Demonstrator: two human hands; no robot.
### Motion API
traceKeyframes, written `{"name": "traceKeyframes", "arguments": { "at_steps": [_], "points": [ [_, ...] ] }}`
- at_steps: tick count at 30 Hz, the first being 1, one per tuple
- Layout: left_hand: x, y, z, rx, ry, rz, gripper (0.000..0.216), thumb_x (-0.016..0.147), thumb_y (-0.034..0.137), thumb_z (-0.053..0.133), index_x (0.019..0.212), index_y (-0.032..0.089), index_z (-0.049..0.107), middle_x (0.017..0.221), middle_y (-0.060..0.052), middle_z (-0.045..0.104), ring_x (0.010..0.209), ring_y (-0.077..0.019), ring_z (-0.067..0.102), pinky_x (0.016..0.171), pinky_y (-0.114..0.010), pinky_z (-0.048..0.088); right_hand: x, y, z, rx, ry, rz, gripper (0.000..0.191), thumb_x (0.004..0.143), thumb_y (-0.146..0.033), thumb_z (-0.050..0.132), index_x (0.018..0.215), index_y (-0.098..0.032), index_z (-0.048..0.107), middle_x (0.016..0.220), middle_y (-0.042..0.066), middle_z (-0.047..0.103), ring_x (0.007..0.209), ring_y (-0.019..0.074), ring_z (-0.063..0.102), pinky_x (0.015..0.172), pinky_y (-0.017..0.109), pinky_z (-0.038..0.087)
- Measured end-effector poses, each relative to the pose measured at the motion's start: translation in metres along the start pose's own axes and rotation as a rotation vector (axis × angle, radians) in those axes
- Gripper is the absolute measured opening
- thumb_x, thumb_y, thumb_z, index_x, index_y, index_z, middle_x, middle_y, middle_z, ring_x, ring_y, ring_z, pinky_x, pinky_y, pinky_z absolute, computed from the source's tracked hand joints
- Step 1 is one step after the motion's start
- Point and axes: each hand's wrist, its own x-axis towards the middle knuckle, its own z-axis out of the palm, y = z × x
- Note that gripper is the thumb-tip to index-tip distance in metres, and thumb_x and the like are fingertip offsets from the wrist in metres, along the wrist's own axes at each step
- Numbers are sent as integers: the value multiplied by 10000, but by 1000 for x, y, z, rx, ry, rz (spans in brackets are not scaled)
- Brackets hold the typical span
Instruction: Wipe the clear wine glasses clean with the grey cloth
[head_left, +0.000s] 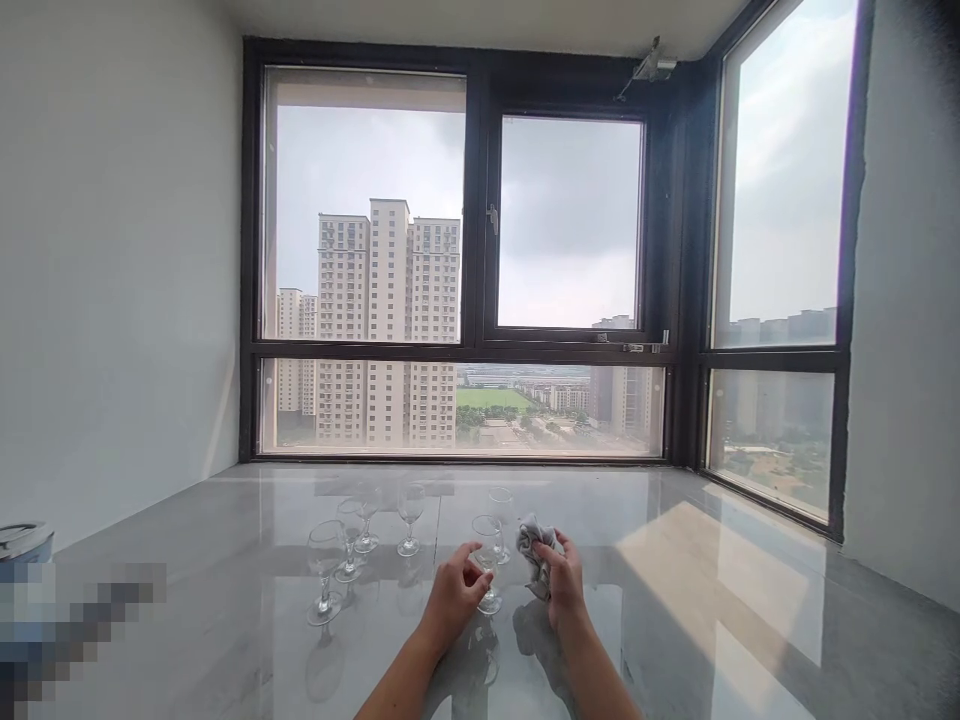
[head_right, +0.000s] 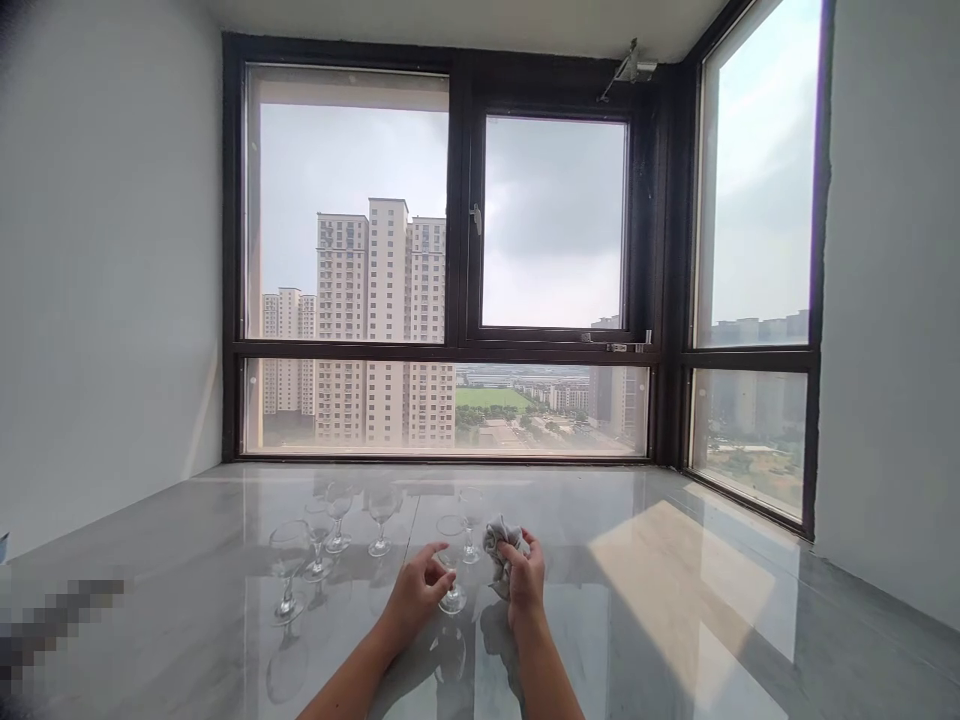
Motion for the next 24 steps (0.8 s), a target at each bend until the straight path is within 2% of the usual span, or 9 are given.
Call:
{"name": "traceKeyframes", "arguments": {
  "at_steps": [6,12,19,24],
  "points": [
    [-1,-10,3,12,-110,-8,692,807,310,660,1469,171,516,1047,-73,769,942,-204,706,838,-332,545,1,2,-1,13,-10,-12,755,485,-355,869,1160,-222,558,765,-15,732,700,251,694,630,338,515],
    [-6,-7,2,68,-209,1,753,799,291,681,1517,223,467,1244,-91,736,1092,-232,680,985,-390,504,1,2,-1,20,-14,-3,750,481,-350,859,1156,-225,556,740,-28,714,672,237,678,598,318,504],
    [-13,3,-3,188,-301,28,692,807,253,656,1477,235,487,1367,-83,689,1251,-260,622,1100,-401,451,-4,-3,2,12,-9,-1,750,497,-350,849,1172,-211,555,755,-10,734,670,226,674,586,301,503],
    [-15,11,-3,343,-339,99,614,816,276,642,1425,252,569,1450,-68,630,1354,-279,547,1176,-414,388,-7,-8,3,21,10,-5,750,480,-336,847,1158,-209,553,743,-19,731,674,218,675,599,293,505]
  ]
}}
